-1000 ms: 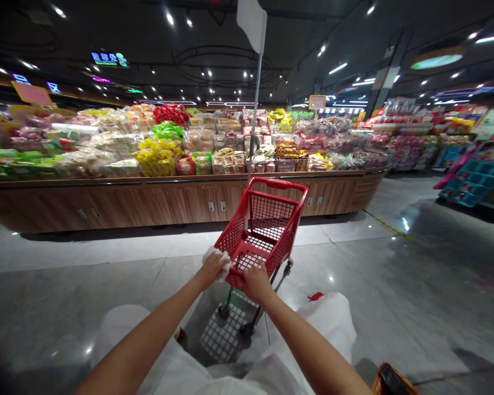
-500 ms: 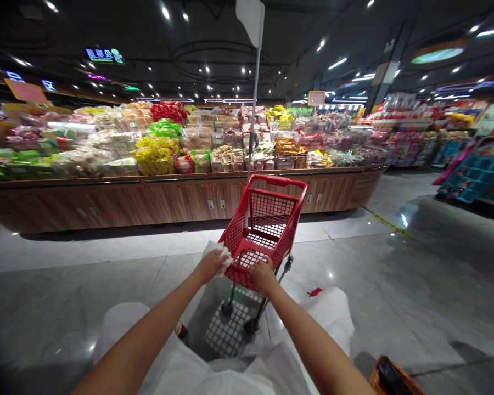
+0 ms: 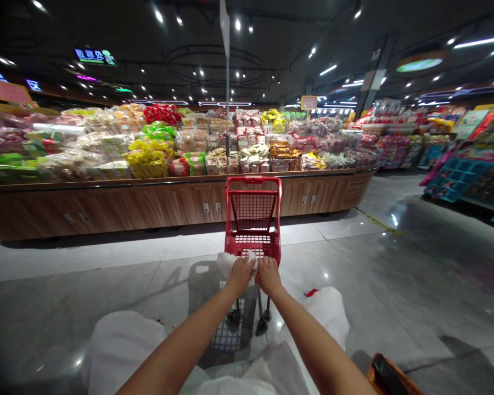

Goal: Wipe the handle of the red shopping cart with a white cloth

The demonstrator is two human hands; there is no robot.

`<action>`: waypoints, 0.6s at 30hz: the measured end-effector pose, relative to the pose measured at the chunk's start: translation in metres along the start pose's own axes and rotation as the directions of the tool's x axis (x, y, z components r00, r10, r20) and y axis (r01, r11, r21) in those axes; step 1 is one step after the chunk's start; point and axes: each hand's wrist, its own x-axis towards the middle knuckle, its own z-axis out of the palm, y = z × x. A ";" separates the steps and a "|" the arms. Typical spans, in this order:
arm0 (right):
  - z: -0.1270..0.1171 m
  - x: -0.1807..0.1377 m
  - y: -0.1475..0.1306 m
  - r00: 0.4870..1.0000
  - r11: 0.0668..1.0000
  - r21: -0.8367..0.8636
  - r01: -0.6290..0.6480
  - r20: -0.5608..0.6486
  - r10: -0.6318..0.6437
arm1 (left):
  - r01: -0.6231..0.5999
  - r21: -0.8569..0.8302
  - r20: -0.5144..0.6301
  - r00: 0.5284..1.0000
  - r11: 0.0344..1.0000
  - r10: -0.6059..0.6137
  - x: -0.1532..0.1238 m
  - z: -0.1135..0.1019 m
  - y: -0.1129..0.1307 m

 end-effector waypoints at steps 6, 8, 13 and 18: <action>-0.003 0.006 0.014 0.978 0.980 0.076 0.184 0.083 -0.190 | -0.060 0.062 -0.037 0.997 0.996 0.062 -0.023 -0.018 -0.061; -0.002 0.010 0.007 0.981 0.983 0.082 0.165 0.086 -0.172 | -0.010 0.056 -0.047 0.999 0.998 0.013 -0.031 -0.019 -0.071; 0.006 0.015 -0.021 0.990 0.988 0.093 0.124 0.061 -0.129 | 0.210 0.090 -0.045 0.977 0.973 -0.207 -0.037 -0.014 -0.050; 0.007 0.015 -0.032 0.987 0.986 0.089 0.143 0.055 -0.148 | 0.187 0.113 -0.051 0.982 0.976 -0.182 -0.032 -0.008 -0.027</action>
